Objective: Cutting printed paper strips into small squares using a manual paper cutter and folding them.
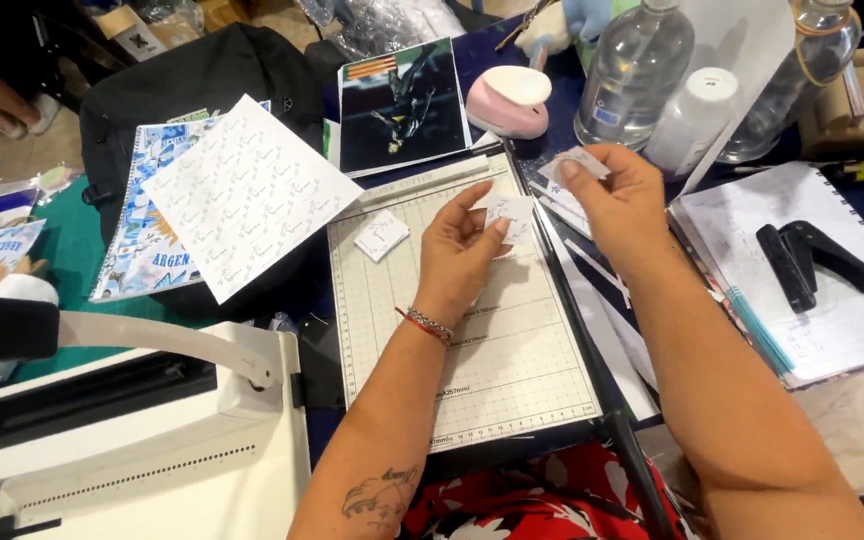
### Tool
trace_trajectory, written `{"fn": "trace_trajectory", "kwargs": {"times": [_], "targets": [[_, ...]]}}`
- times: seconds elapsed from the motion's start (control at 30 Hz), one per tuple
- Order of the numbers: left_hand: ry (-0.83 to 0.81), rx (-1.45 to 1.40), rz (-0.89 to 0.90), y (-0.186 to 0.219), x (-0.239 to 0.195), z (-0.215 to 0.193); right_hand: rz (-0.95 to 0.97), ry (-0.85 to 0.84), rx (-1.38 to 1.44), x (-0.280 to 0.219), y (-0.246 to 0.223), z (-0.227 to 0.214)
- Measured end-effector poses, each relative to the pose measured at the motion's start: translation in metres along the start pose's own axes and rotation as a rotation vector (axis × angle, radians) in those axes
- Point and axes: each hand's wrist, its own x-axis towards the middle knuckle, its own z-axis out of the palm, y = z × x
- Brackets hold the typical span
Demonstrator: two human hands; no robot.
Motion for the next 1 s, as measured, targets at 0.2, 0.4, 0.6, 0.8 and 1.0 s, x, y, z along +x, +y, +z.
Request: {"fn": "trace_trajectory", "kwargs": {"times": [0.2, 0.4, 0.6, 0.8, 1.0], "targets": [[-0.008, -0.015, 0.054, -0.002, 0.002, 0.001, 0.052, 0.027, 0.063, -0.003, -0.014, 0.002], [0.040, -0.070, 0.050, -0.015, 0.008, -0.003, 0.223, -0.103, 0.238, -0.005, -0.017, 0.008], [0.029, -0.102, 0.034, -0.014, 0.007, 0.000, 0.259, -0.105, 0.220, -0.004, -0.004, 0.005], [0.019, -0.087, 0.009, 0.004, 0.001, 0.003, 0.233, -0.076, 0.160, 0.002, 0.014, -0.003], [0.037, -0.084, 0.009, 0.003, 0.003, 0.000, 0.245, -0.057, 0.177, 0.000, 0.011, -0.003]]}}
